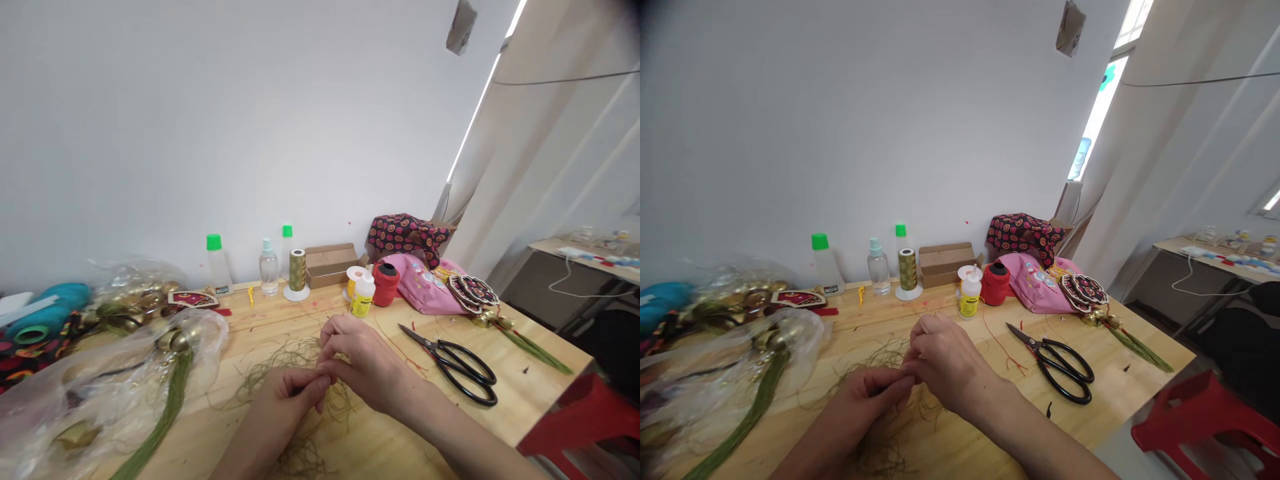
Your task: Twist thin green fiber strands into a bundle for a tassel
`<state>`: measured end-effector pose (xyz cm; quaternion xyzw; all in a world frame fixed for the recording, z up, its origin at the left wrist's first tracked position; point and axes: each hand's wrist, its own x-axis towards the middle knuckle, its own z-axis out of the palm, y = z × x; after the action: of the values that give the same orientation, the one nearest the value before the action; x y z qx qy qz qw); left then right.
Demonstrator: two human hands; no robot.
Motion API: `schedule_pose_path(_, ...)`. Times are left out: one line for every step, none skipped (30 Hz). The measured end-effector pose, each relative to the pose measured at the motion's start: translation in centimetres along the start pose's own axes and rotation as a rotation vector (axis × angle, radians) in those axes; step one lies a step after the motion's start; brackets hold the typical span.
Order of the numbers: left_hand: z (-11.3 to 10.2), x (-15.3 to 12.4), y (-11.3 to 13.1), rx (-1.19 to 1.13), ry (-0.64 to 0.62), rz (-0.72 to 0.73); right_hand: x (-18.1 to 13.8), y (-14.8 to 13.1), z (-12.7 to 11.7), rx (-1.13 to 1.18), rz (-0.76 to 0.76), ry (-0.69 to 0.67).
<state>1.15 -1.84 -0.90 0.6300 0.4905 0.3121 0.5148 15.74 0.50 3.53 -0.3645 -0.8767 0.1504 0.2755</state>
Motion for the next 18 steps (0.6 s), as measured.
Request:
schedule_pose_path(0.0, 0.0, 0.1, 0.003, -0.004, 0.008, -0.1, 0.1, 0.1, 0.013, 0.016, 0.006)
schedule_pose_path(0.0, 0.0, 0.1, 0.002, -0.008, 0.014, -0.1, 0.1, 0.1, 0.026, 0.034, 0.012)
schedule_pose_path(0.0, 0.0, 0.1, 0.002, -0.013, 0.018, -0.2, 0.1, 0.1, 0.037, 0.053, 0.017)
schedule_pose_path(0.0, 0.0, 0.2, 0.002, -0.014, 0.021, -0.2, 0.2, 0.2, 0.048, 0.070, 0.020)
schedule_pose_path(0.0, -0.1, 0.2, 0.002, -0.015, 0.022, -0.2, 0.2, 0.2, 0.058, 0.086, 0.025)
schedule_pose_path(0.0, -0.1, 0.1, 0.001, -0.016, 0.020, -0.3, 0.2, 0.2, 0.070, 0.102, 0.031)
schedule_pose_path(0.0, -0.1, 0.1, -0.002, -0.014, 0.016, -0.3, 0.2, 0.2, 0.089, 0.117, 0.035)
schedule_pose_path(-0.1, -0.1, 0.1, -0.014, -0.010, 0.011, -0.4, 0.2, 0.2, 0.118, 0.130, 0.039)
schedule_pose_path(-0.1, -0.1, 0.0, -0.035, -0.009, 0.002, -0.5, 0.2, 0.2, 0.161, 0.141, 0.044)
schedule_pose_path(-0.2, -0.2, 0.0, -0.067, -0.001, -0.008, -0.6, 0.3, 0.1, 0.212, 0.155, 0.055)
schedule_pose_path(-0.2, -0.2, -0.1, -0.105, 0.009, -0.020, -0.7, 0.4, 0.1, 0.262, 0.175, 0.075)
schedule_pose_path(-0.3, -0.2, -0.1, -0.151, 0.021, -0.032, -0.8, 0.6, 0.1, 0.308, 0.203, 0.103)
schedule_pose_path(-0.3, -0.2, -0.1, -0.201, 0.030, -0.042, -1.0, 0.8, 0.2, 0.344, 0.236, 0.134)
schedule_pose_path(-0.3, -0.2, -0.1, -0.246, 0.033, -0.054, -1.2, 1.0, 0.2, 0.372, 0.270, 0.159)
schedule_pose_path(-0.2, -0.2, -0.1, -0.286, 0.033, -0.066, -1.5, 1.1, 0.3, 0.398, 0.300, 0.167)
schedule_pose_path(-0.2, -0.2, 0.0, -0.316, 0.028, -0.074, -1.7, 1.2, 0.4, 0.428, 0.320, 0.154)
schedule_pose_path(-0.1, -0.1, 0.0, -0.337, 0.020, -0.083, -1.9, 1.3, 0.6, 0.464, 0.329, 0.127)
schedule_pose_path(-0.1, -0.1, 0.1, -0.351, 0.016, -0.088, -2.1, 1.3, 0.9, 0.501, 0.330, 0.100)
